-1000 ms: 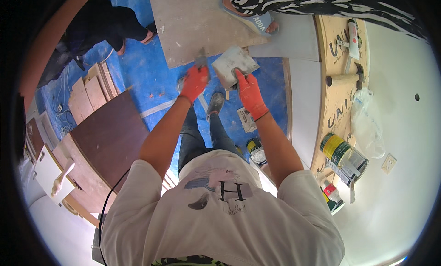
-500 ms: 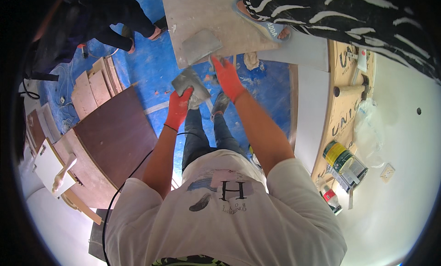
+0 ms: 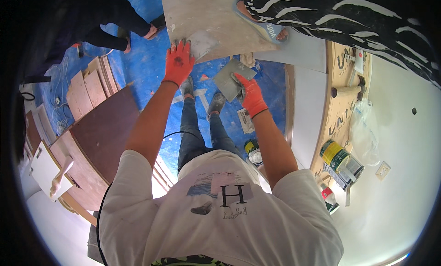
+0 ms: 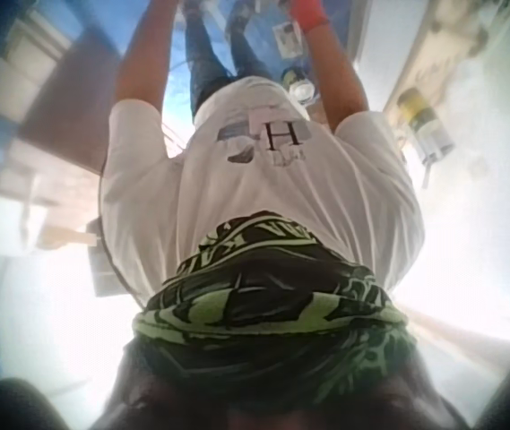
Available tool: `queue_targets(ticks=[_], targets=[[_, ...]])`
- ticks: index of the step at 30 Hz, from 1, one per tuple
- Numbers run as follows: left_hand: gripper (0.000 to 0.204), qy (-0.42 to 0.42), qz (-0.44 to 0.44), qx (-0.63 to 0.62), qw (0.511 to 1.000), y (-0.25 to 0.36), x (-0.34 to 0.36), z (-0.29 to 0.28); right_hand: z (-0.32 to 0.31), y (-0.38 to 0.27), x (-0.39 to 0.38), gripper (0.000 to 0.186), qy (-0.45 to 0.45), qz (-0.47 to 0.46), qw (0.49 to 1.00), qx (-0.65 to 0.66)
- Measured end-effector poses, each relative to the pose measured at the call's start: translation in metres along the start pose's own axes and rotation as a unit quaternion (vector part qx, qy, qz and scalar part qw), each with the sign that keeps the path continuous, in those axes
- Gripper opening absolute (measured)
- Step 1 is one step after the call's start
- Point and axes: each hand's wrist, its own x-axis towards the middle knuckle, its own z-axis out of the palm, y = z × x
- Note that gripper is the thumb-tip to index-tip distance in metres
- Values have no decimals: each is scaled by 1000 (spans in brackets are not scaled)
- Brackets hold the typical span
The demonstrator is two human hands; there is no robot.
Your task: The person mixes a white substance in a small container and then uses a metal scraper to apply and spread it onto a flat board on the floor.
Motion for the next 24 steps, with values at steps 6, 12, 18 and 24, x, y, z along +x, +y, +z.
queue_targets(ticks=[6, 12, 18, 24], targets=[[84, -287, -97, -105, 947, 34, -17, -41, 8, 25, -7, 42, 29, 22, 997, 66], [77, -103, 77, -36, 991, 9, -12, -41, -36, 51, -8, 47, -27, -110, 974, -198], [55, -98, 35, -129, 986, 15, -10, -20, -47, 48, -5, 54, -97, -120, 969, -191], [59, -37, 36, -148, 988, 56, -17, -13, -7, 23, 3, 48, 51, -360, 762, -536]])
